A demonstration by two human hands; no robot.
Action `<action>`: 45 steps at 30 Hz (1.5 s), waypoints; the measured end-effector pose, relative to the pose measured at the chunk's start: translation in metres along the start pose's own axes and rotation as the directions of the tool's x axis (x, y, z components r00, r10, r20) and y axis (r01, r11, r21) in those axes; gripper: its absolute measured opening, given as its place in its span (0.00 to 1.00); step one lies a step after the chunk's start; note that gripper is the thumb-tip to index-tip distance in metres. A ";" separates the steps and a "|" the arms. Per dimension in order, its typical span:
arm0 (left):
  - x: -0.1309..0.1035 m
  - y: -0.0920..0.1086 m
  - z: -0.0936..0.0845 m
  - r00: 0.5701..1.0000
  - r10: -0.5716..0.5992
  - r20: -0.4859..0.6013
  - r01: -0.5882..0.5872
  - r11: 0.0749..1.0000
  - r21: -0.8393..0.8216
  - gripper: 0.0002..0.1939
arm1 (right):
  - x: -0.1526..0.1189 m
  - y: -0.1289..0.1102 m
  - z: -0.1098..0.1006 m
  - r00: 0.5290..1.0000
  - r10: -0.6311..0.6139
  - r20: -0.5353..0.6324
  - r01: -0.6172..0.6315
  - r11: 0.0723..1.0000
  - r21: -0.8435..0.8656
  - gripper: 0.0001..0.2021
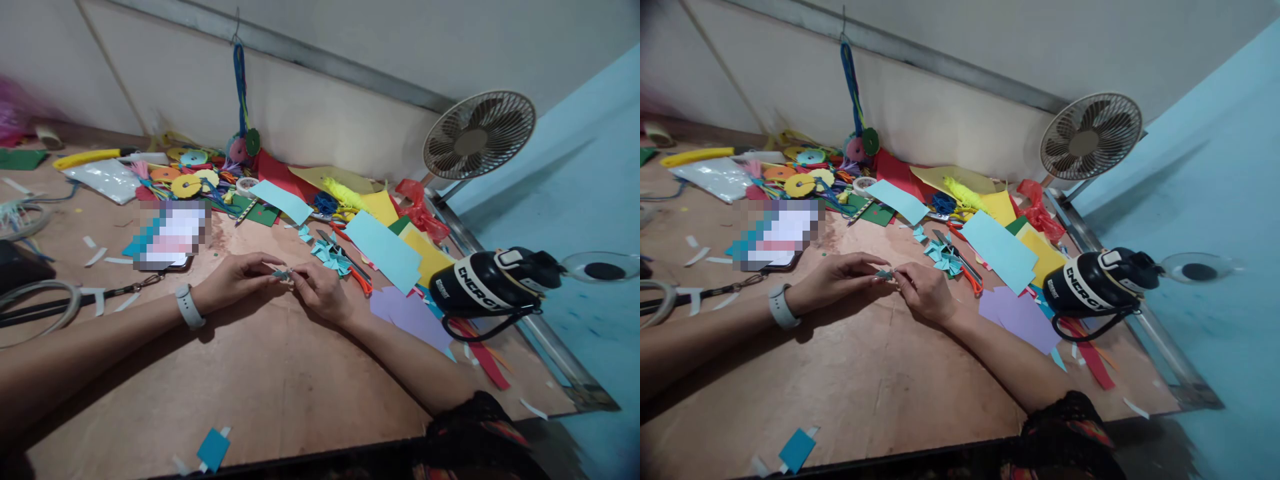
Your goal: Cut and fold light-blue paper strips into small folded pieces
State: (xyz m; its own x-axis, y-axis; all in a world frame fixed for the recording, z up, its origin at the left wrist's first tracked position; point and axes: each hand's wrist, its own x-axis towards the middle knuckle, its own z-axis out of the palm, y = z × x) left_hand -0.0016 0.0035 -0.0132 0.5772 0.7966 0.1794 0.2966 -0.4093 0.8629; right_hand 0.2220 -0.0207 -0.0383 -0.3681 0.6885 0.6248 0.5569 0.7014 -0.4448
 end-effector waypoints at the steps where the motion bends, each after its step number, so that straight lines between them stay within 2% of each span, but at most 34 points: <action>1: 0.000 0.001 0.000 1.000 0.000 -0.001 0.000 1.000 0.002 0.19 | 0.000 0.000 0.000 1.000 -0.005 -0.003 0.005 1.000 -0.004 0.09; 9: 0.001 0.004 0.001 1.000 -0.019 0.003 0.019 0.998 0.052 0.21 | -0.001 0.002 0.000 0.993 -0.119 -0.004 0.119 0.993 -0.015 0.08; 16: -0.001 0.004 0.000 1.000 -0.017 0.005 0.017 0.999 0.051 0.22 | -0.001 0.007 0.000 0.987 -0.162 0.021 0.162 0.987 -0.003 0.08; 20: -0.001 0.002 0.000 1.000 0.013 0.012 -0.014 0.998 0.054 0.23 | -0.001 0.010 0.000 0.983 -0.182 -0.025 0.182 0.983 0.002 0.07; 26: -0.002 0.000 -0.001 0.997 0.075 0.025 -0.077 0.990 0.115 0.21 | -0.002 0.010 0.000 0.987 -0.160 -0.029 0.160 0.987 0.015 0.07; 31: -0.003 0.001 0.000 0.993 0.120 0.013 -0.121 0.982 0.148 0.20 | -0.002 0.007 -0.001 0.967 -0.247 -0.068 0.243 0.968 -0.063 0.06; 39: -0.005 0.001 0.004 0.990 0.138 0.002 -0.136 0.977 0.166 0.21 | -0.004 0.008 -0.001 0.974 -0.227 -0.016 0.226 0.974 -0.036 0.08; 45: -0.007 0.002 0.001 0.983 0.174 0.061 -0.182 0.966 0.185 0.19 | -0.007 0.012 0.002 0.975 -0.223 -0.001 0.222 0.975 -0.007 0.08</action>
State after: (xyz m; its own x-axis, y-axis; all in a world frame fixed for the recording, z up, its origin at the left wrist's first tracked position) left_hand -0.0041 -0.0038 -0.0133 0.6650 0.6850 0.2975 0.3225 -0.6227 0.7130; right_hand 0.2302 -0.0163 -0.0491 -0.4820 0.5150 0.7088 0.4661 0.8358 -0.2903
